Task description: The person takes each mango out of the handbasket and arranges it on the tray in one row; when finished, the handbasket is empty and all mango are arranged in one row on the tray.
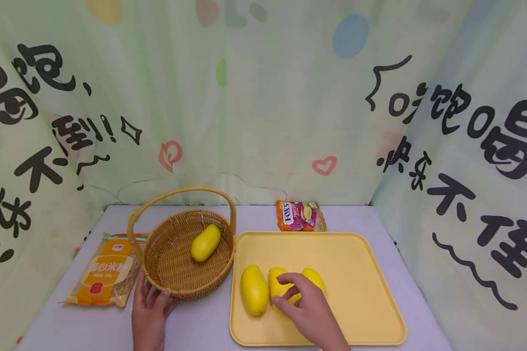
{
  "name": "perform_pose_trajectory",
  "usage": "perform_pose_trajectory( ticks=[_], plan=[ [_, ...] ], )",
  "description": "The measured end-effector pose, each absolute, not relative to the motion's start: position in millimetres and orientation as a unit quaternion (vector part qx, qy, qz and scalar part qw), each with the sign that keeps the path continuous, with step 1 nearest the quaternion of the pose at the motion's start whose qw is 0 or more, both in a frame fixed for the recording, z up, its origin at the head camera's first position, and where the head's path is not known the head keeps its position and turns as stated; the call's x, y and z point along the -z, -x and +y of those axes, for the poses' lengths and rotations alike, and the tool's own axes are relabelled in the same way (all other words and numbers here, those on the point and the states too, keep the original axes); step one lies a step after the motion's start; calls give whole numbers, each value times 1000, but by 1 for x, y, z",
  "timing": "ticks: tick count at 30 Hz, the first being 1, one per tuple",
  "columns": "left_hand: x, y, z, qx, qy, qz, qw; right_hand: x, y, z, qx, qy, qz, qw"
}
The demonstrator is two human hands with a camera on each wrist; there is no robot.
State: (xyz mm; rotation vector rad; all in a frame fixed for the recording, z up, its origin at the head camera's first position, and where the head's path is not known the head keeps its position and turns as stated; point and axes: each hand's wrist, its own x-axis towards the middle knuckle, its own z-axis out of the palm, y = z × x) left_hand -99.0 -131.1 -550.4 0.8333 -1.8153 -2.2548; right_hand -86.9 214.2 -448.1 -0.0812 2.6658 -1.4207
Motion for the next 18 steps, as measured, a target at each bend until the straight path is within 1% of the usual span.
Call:
perform_pose_trajectory(
  ticks=[3, 6, 13, 18],
  plan=[
    [551, 99, -131, 747, -275, -602, 64, 444, 97, 201, 466, 93, 878, 54],
    [551, 99, -131, 748, -273, -602, 63, 438, 110, 186, 454, 138, 879, 52],
    [550, 98, -132, 746, -270, -606, 59, 431, 136, 148, 423, 196, 883, 52],
    [550, 99, -132, 745, -274, -606, 61, 426, 156, 120, 396, 232, 888, 36]
  ],
)
